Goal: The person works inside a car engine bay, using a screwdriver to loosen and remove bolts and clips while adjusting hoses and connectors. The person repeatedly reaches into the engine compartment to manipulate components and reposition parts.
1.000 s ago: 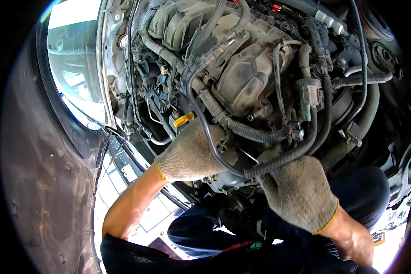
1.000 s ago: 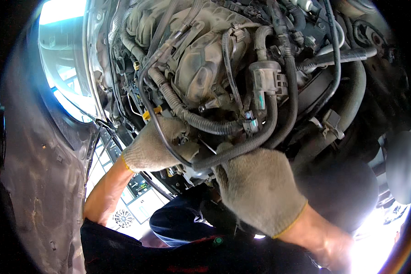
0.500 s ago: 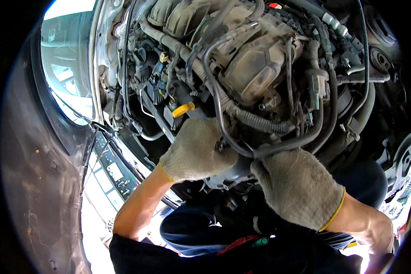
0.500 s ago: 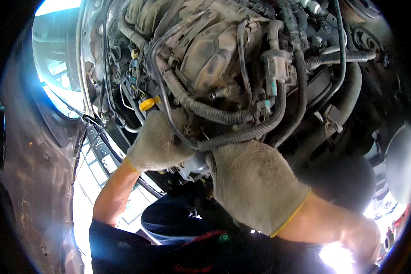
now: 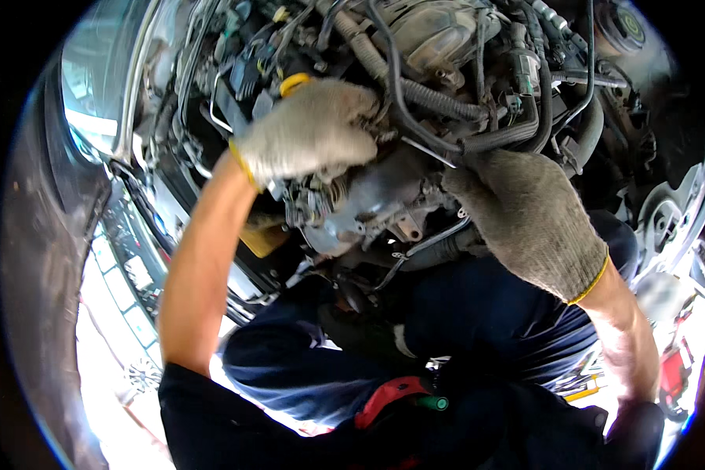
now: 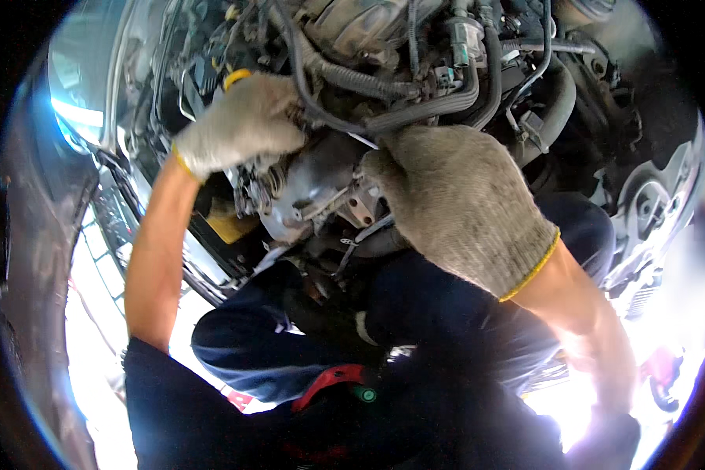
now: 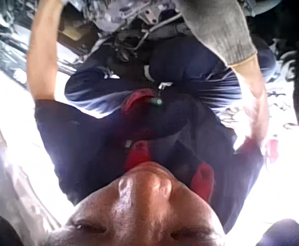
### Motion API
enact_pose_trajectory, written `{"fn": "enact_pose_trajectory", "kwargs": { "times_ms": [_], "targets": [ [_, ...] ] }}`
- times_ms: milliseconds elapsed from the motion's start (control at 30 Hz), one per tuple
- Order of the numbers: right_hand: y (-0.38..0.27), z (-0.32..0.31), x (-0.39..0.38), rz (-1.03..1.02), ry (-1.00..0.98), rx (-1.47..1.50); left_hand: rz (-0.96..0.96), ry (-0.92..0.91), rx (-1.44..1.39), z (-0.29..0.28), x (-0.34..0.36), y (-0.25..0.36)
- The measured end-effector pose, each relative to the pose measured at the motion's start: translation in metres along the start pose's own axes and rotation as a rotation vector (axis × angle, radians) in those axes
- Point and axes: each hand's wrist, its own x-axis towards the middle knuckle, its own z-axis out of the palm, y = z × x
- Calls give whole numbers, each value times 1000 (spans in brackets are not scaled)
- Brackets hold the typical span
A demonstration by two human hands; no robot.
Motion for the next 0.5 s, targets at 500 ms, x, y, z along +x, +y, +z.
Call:
{"fn": "enact_pose_trajectory", "kwargs": {
  "times_ms": [500],
  "targets": [
    [-65, 1, -12, 65, 336, 229, 307, 707, 518, 63, -95, -56]
  ]
}}
